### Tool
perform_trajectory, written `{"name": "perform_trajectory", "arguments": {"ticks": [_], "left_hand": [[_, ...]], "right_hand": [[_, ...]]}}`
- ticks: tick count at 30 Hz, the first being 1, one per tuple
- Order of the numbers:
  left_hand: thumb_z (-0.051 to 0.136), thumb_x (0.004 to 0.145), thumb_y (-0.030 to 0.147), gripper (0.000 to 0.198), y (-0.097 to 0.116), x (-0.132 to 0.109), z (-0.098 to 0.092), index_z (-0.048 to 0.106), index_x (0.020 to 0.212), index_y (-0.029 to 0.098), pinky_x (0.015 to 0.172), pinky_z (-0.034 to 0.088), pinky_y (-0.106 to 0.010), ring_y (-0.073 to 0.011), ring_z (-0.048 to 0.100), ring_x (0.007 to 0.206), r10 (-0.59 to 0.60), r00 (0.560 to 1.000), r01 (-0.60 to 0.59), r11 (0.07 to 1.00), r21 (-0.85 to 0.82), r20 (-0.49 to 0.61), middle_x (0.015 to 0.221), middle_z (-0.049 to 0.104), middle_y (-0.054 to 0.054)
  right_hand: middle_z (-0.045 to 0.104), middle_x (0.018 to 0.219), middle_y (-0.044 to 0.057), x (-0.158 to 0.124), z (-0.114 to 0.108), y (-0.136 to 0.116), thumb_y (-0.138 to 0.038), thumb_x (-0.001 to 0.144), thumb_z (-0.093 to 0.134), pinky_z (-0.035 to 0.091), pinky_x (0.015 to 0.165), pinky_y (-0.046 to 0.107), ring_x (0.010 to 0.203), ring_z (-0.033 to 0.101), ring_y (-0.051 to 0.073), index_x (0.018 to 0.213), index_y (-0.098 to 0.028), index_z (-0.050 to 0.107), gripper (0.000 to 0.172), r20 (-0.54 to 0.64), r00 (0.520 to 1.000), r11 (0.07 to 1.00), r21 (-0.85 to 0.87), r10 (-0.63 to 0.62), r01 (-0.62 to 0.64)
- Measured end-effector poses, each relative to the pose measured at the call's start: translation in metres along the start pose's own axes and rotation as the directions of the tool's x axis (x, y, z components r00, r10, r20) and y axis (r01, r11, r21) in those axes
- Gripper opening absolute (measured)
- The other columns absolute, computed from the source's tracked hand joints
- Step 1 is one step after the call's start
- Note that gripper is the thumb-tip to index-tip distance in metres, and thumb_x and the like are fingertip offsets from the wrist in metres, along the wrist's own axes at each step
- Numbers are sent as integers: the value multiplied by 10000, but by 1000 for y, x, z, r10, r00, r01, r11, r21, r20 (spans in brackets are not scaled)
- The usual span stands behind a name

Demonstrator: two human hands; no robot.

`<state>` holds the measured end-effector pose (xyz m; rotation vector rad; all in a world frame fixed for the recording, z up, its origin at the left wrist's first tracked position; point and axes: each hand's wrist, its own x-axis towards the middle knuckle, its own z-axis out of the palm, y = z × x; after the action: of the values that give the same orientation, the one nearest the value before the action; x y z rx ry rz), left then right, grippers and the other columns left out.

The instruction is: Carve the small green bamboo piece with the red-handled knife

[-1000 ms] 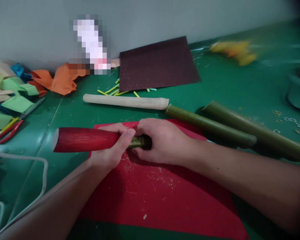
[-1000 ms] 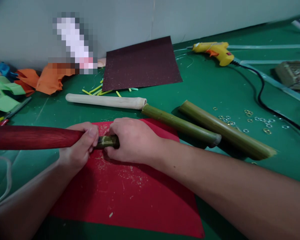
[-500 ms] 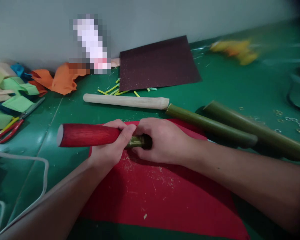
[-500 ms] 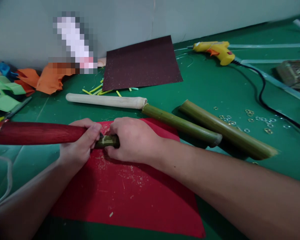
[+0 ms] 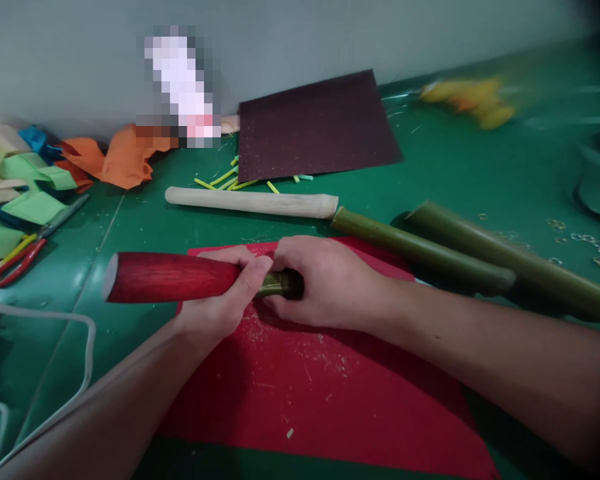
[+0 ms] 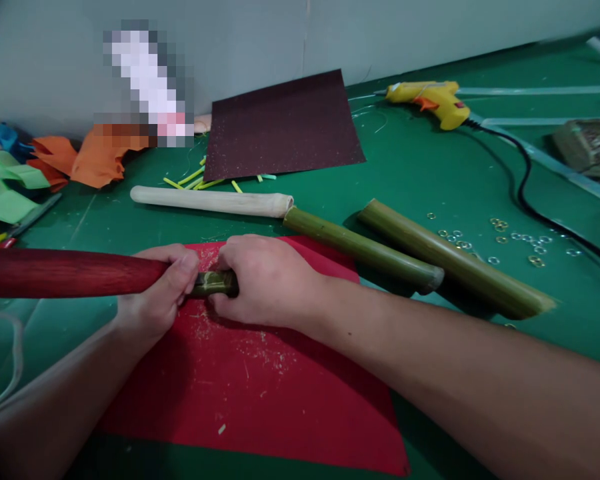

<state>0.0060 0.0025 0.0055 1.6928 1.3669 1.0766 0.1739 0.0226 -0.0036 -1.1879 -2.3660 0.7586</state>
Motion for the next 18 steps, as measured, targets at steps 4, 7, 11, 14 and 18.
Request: {"name": "perform_trajectory", "arguments": {"ticks": [4, 7, 11, 14, 18], "left_hand": [[613, 818, 249, 340, -1, 4, 0, 497, 501, 208, 476, 435, -214, -84, 434, 435, -57, 998, 56, 998, -24, -29, 432, 423, 55], [649, 788, 249, 316, -1, 7, 3, 519, 503, 203, 434, 403, -203, -62, 348, 395, -117, 992, 114, 991, -66, -42, 428, 420, 68], [688, 733, 235, 315, -1, 9, 7, 506, 478, 195, 429, 393, -190, -50, 330, 400, -158, 975, 140, 983, -119, -156, 438, 429, 72], [703, 726, 231, 302, 0, 9, 9, 522, 487, 191, 442, 406, -185, -51, 359, 416, -174, 973, 159, 981, -109, -148, 456, 450, 69], [678, 746, 224, 298, 1, 7, 10, 520, 496, 192, 501, 445, -187, -60, 409, 452, -173, 967, 155, 982, -108, -187, 473, 458, 65]], "right_hand": [[575, 758, 4, 0, -1, 0, -334, 747, 653, 323, 598, 253, 670, 485, 113, 774, -175, 630, 163, 13, 1000, 1000, 5, -11, 11], [582, 761, 8, 1, -1, 1, -327, 745, 646, 332, 604, 252, 671, 490, 114, 787, -169, 642, 164, 12, 1000, 1000, 11, -23, 23], [595, 776, 10, 1, 0, 2, -322, 736, 620, 341, 607, 252, 679, 498, 120, 790, -174, 646, 160, 15, 1000, 1000, 2, -12, 12], [595, 772, 11, 2, 1, 2, -316, 737, 613, 347, 614, 252, 682, 503, 121, 788, -176, 642, 152, 13, 1000, 1000, 1, -19, 19], [588, 760, 6, 2, 1, 2, -320, 739, 620, 342, 603, 250, 669, 495, 117, 773, -177, 629, 147, 4, 1000, 1000, 7, -22, 22]]}}
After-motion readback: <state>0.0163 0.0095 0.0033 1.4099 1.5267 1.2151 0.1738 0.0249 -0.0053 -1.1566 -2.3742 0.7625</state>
